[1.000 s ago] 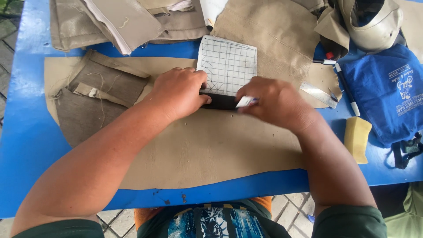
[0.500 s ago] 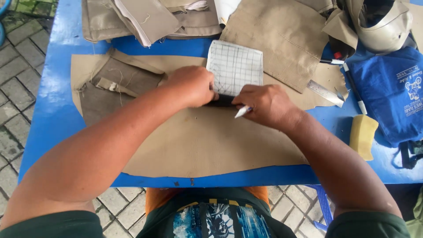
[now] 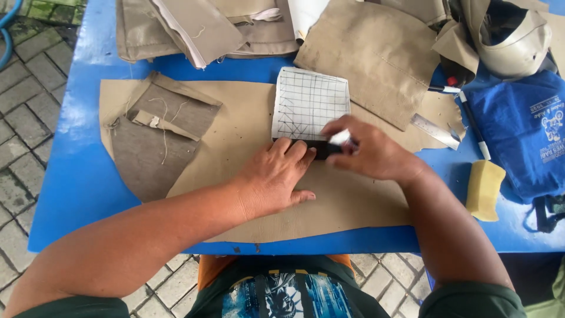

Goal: Applying adhesive to leather components and joining them together

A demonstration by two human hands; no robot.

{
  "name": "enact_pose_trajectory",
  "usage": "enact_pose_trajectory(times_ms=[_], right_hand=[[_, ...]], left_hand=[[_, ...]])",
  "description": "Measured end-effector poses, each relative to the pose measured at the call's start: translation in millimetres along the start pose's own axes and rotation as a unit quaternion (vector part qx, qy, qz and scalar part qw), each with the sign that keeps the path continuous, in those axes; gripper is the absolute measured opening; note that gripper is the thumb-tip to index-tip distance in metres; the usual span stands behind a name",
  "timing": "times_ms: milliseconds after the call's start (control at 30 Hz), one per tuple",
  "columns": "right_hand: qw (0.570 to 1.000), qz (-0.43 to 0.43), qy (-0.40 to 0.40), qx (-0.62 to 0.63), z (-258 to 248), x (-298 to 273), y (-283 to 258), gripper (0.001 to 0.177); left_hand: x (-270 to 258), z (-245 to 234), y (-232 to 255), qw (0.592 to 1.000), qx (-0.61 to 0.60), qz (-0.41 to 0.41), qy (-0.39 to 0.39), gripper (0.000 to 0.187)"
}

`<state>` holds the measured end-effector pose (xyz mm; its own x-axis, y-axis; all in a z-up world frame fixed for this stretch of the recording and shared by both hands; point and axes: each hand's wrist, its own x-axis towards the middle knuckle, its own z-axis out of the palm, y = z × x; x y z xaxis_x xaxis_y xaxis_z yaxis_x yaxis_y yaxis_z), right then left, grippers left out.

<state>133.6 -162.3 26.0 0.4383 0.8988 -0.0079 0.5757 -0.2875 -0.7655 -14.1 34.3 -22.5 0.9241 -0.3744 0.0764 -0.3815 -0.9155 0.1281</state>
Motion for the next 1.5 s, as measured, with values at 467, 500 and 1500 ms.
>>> enact_pose_trajectory(times_ms=[467,500,1500], right_hand=[[0.945,-0.03,0.243,0.218,58.7,48.7,31.0,0.034],[0.941,-0.028,0.246,0.23,67.1,53.4,26.3,0.035],[0.987,0.01,0.155,-0.044,12.3,-10.2,37.6,0.032]], left_hand=[[-4.3,11.8,8.1,0.995,0.082,0.024,0.046,0.082],[-7.3,13.2,9.7,0.994,0.09,0.022,0.056,0.084],[19.8,39.7,-21.0,0.987,0.014,-0.01,0.161,0.022]])
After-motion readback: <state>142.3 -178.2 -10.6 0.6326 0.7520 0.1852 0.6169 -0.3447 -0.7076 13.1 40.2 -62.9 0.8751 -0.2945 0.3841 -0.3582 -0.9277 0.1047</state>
